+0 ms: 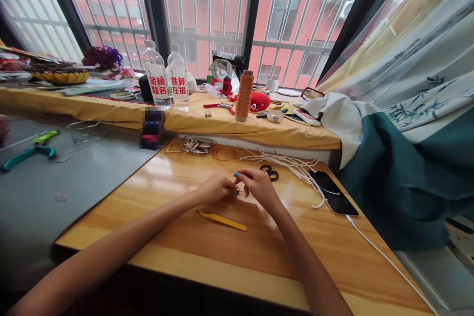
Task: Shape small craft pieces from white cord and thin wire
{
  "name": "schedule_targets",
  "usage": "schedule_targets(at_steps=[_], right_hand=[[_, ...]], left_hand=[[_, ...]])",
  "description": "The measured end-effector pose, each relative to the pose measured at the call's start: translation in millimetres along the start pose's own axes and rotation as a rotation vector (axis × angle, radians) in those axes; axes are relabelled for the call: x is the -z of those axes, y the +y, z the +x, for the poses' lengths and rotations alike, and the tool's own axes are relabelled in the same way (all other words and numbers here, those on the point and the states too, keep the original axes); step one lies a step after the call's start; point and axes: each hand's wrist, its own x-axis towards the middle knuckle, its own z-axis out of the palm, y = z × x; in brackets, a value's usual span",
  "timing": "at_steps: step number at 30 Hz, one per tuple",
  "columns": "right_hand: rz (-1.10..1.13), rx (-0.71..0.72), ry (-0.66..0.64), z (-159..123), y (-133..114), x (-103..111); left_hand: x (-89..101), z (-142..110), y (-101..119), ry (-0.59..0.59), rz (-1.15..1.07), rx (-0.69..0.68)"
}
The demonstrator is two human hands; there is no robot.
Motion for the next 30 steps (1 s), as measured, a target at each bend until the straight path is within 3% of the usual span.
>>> schedule_targets(at_steps=[3,6,9,12,16,21,26,30], right_hand=[[0.023,-0.116,-0.002,7,9,10],[0.039,-0.215,-0.092,10,18,16],[0.044,-0.242,-0.099,11,26,16],[0.011,-0.236,-0.081,12,31,11],[-0.111,-0.223,-0.106,14,36,1],[-0.342,-0.058,-0.007,9,35,-11],[-0.546,0.228,0.066,-2,26,-21],[-0.6,0.368,0.097,-6,20,-25]], left_hand=[[-2.6,-3,5,-0.042,0.122,-0.175],[-3.6,-5,7,-0.076,0.05,-0.214],[-0.8,-2,9,-0.061,-0.18,-0.159],[5.3,2,9,0.026,-0.407,-0.065],[11.1,6,6,0.19,-0.471,0.106],[9.4,9,-7,0.354,-0.302,0.181],[8.8,11,-16,0.364,-0.19,0.19],[10.3,9,-18,0.346,-0.072,0.169]])
